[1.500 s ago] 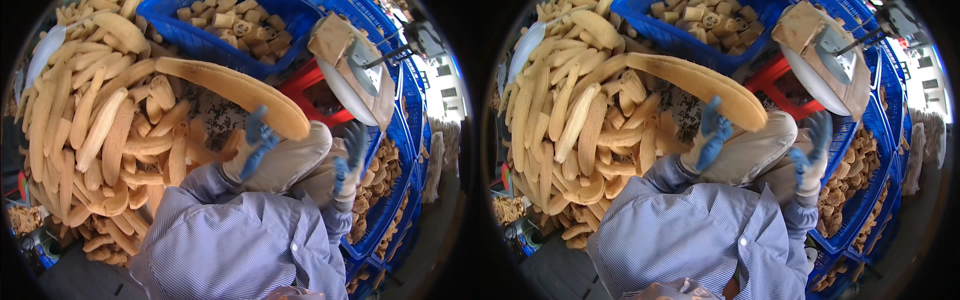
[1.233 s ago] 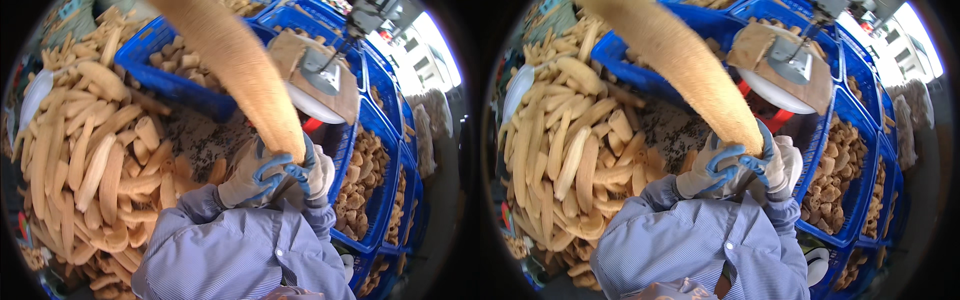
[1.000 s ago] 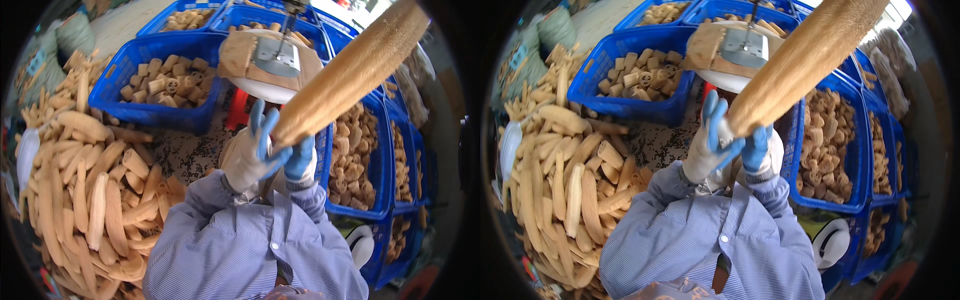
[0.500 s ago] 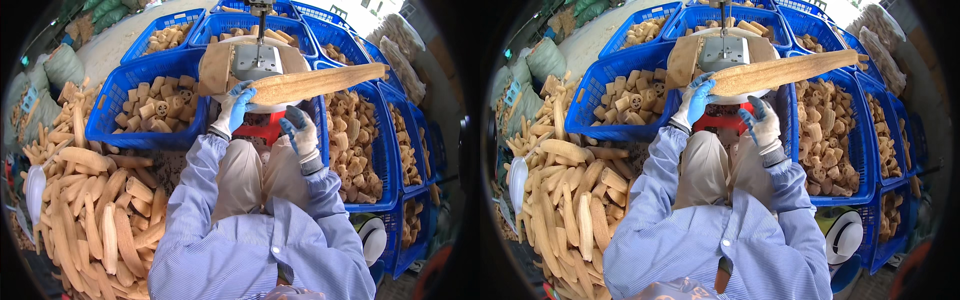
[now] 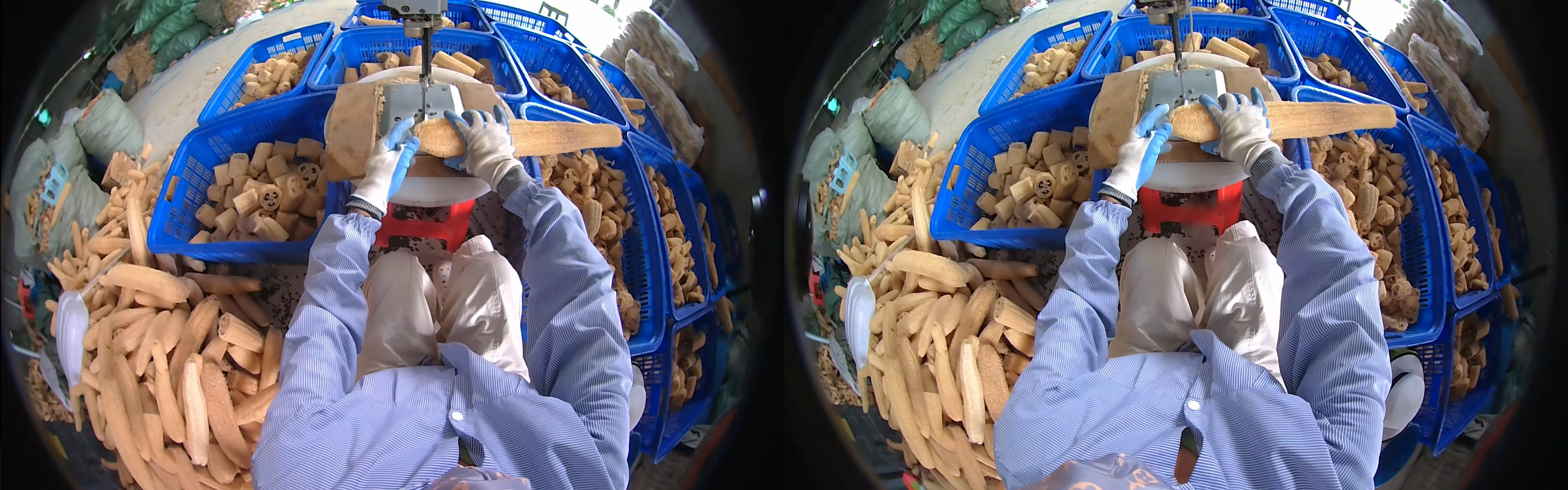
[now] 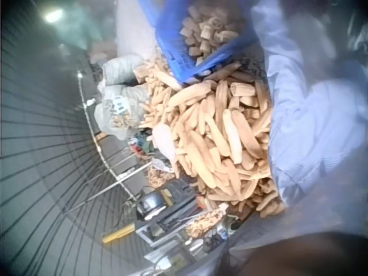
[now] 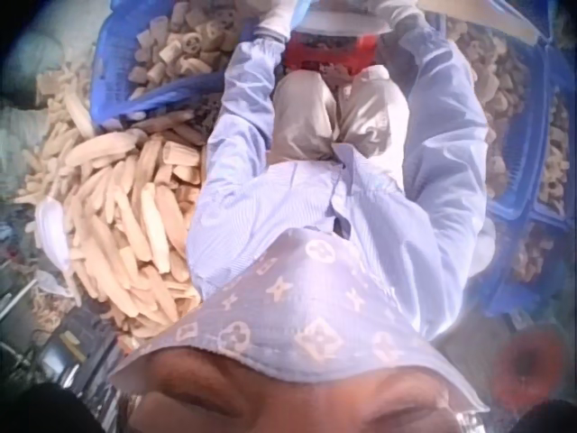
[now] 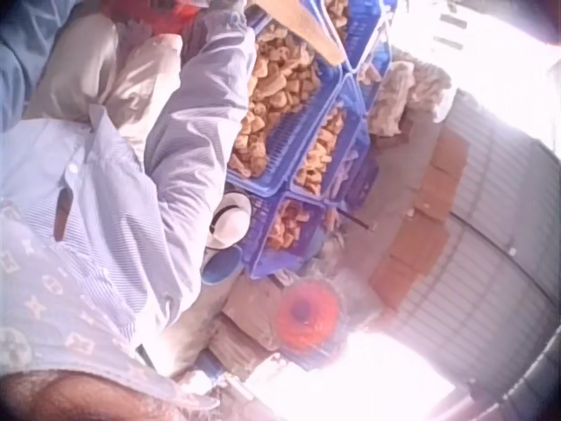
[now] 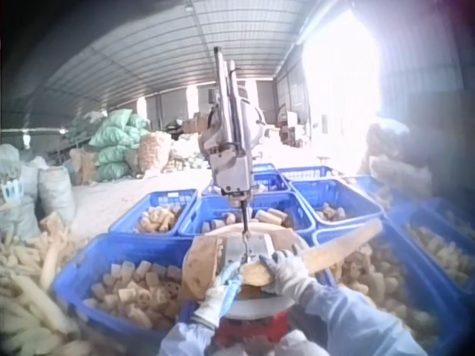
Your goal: The person uses a specialized circular cutting machine to slice dried loofah sponges into smaller cylindrical sections. They pick up whole loofahs from a pile on their left, position them under the cutting blade, rotate the loofah to complete the cut, and then place the cut pieces and remnants into blue plastic crates.
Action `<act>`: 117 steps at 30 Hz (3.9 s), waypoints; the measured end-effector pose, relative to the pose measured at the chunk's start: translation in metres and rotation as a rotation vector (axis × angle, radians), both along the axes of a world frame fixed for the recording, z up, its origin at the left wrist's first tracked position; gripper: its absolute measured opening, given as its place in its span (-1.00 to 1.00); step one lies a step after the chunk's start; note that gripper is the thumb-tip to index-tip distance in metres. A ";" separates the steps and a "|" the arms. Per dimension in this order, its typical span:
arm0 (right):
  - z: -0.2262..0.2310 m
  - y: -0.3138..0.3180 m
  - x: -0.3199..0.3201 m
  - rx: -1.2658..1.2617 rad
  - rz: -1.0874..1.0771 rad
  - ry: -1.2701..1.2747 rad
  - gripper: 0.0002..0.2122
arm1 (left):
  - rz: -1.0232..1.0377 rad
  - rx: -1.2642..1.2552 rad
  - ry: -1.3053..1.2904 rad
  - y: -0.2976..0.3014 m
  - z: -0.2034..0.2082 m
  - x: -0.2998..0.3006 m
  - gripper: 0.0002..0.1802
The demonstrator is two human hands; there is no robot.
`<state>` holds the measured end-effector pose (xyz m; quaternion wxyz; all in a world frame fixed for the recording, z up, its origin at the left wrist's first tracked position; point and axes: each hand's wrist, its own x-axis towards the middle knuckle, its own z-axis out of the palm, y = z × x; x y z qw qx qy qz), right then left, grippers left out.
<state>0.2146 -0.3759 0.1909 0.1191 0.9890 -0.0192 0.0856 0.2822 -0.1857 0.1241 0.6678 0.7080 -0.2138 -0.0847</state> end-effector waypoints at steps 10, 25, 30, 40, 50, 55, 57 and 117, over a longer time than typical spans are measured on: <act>0.019 -0.012 0.044 0.050 0.035 0.098 -0.18 | 0.080 -0.087 -0.012 -0.022 -0.016 0.047 -0.68; 0.028 -0.033 0.077 0.221 0.132 0.095 -0.34 | 0.097 -0.155 0.037 -0.035 -0.014 0.078 -0.73; 0.025 -0.036 0.103 0.158 0.040 0.132 -0.28 | 0.109 -0.142 0.026 -0.046 -0.015 0.101 -0.75; 0.038 -0.038 0.106 0.279 -0.003 0.155 -0.24 | 0.198 0.028 -0.089 -0.048 0.000 0.099 -0.74; 0.039 -0.058 -0.101 0.093 -0.072 -0.023 -0.11 | -0.071 -0.687 0.344 -0.080 -0.004 -0.072 -0.67; 0.059 -0.107 -0.202 -0.061 -0.113 -0.367 -0.07 | -0.390 -0.480 0.722 -0.185 -0.033 -0.151 -0.68; 0.057 -0.117 -0.229 -0.087 -0.034 -0.458 -0.07 | -0.758 -0.025 0.752 -0.210 -0.053 -0.188 -0.57; -0.037 -0.038 0.033 0.043 0.081 -0.450 -0.14 | -0.060 -0.167 -0.298 0.009 -0.026 0.074 -0.20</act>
